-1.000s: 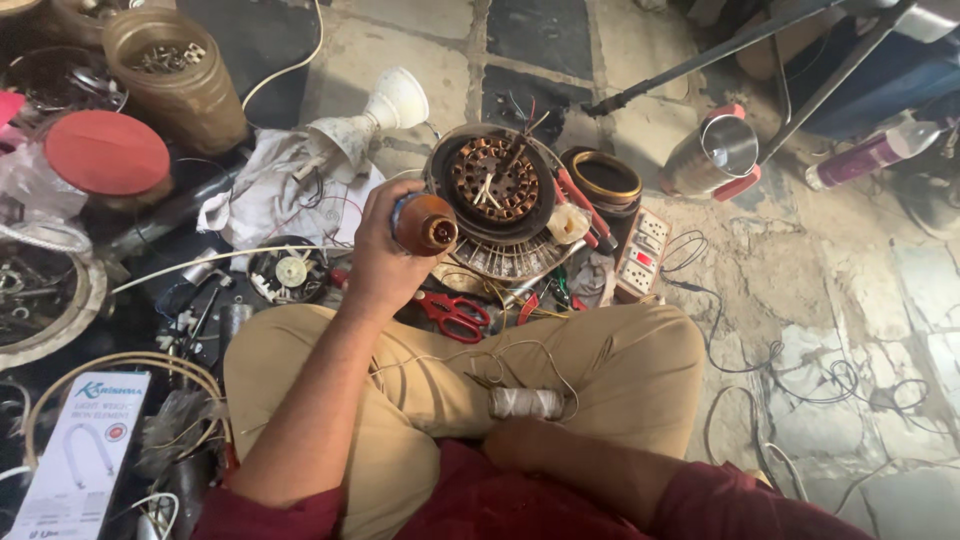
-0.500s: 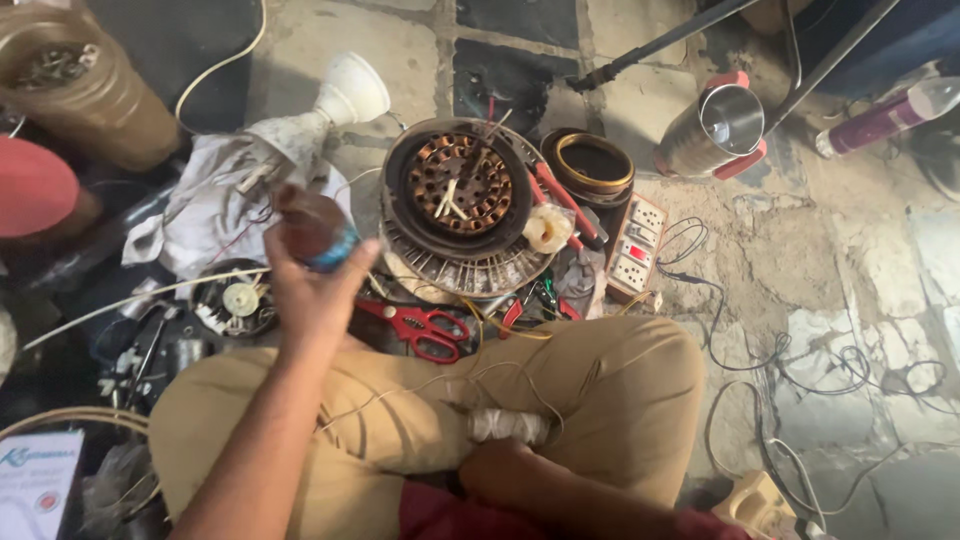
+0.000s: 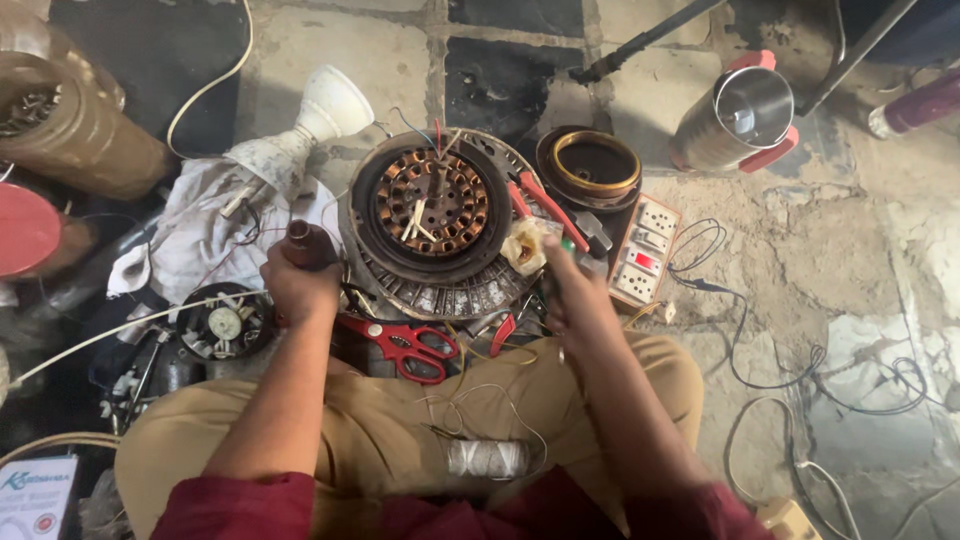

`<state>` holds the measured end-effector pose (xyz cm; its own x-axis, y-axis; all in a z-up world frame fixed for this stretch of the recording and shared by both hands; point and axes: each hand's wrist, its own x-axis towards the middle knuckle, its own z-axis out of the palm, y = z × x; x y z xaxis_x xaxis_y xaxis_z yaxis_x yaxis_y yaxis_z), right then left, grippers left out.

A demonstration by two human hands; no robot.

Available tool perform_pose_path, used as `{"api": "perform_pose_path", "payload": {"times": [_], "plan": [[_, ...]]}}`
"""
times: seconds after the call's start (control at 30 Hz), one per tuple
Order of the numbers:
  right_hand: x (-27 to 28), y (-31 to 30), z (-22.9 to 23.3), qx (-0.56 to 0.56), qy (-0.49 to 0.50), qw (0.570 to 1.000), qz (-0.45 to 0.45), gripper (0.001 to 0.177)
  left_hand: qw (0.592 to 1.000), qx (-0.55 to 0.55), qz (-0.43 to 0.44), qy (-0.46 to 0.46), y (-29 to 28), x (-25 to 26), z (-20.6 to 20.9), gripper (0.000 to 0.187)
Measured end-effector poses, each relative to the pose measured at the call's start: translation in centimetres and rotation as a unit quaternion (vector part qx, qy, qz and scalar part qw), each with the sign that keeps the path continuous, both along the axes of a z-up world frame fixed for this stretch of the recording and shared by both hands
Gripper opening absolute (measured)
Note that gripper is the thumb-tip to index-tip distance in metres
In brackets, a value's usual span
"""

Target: The person repairs a fan by connecting and insulating wires on the motor stator. They apply liquid adhesive from a bottle, wipe the stator with a cloth, and use a screwdriver to handle the wiring and components.

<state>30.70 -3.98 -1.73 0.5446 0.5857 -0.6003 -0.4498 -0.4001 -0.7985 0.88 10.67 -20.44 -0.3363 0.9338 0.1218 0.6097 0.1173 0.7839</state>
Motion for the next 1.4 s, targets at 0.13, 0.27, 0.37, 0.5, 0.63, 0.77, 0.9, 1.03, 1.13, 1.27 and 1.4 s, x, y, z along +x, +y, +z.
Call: {"api": "perform_pose_path", "payload": {"times": [0.13,0.27,0.37,0.5,0.63,0.77,0.9,1.03,1.13,1.27,1.4], "plan": [[-0.7,0.4,-1.8,0.003,-0.077,0.997,-0.011,0.018,0.999,-0.046,-0.021,-0.011,0.1,-0.5,-0.4,0.064],[-0.4,-2.0,-2.5,0.082,-0.023,0.995,-0.044,0.011,0.993,-0.107,-0.024,0.051,-0.4,-0.2,1.8,0.076],[-0.1,-2.7,-2.0,0.115,0.048,0.990,-0.069,0.019,0.992,-0.123,-0.026,0.032,-0.7,0.0,3.6,0.073],[-0.1,-2.8,-0.5,0.138,0.120,0.980,-0.073,0.010,0.989,-0.126,-0.050,-0.062,-0.4,0.1,4.6,0.067],[-0.3,-2.8,0.4,0.160,0.124,0.978,-0.060,0.010,0.984,-0.170,-0.049,-0.024,0.3,0.0,4.8,0.069],[-0.4,-2.8,0.7,0.173,0.102,0.978,-0.049,0.012,0.979,-0.201,-0.031,-0.019,0.8,-0.2,3.8,0.072],[-1.3,-2.7,1.6,0.170,0.078,0.981,-0.042,0.010,0.994,-0.106,-0.022,0.030,0.8,-0.1,1.7,0.083],[-4.0,-2.6,3.4,0.262,-0.002,0.964,0.034,0.003,0.989,0.045,0.083,-0.117,-4.7,2.9,4.9,0.047],[-7.4,-3.1,4.4,0.152,-0.006,0.988,0.038,0.013,0.902,-0.008,-0.167,-0.397,-12.2,5.3,11.3,0.031],[-9.4,-4.3,3.3,0.209,0.004,0.973,0.101,0.013,0.805,-0.205,-0.272,-0.487,-15.9,6.6,17.0,0.034],[-8.1,-4.3,1.3,0.197,0.042,0.975,0.095,0.003,0.842,-0.168,-0.225,-0.461,-15.4,6.6,16.2,0.030]]}}
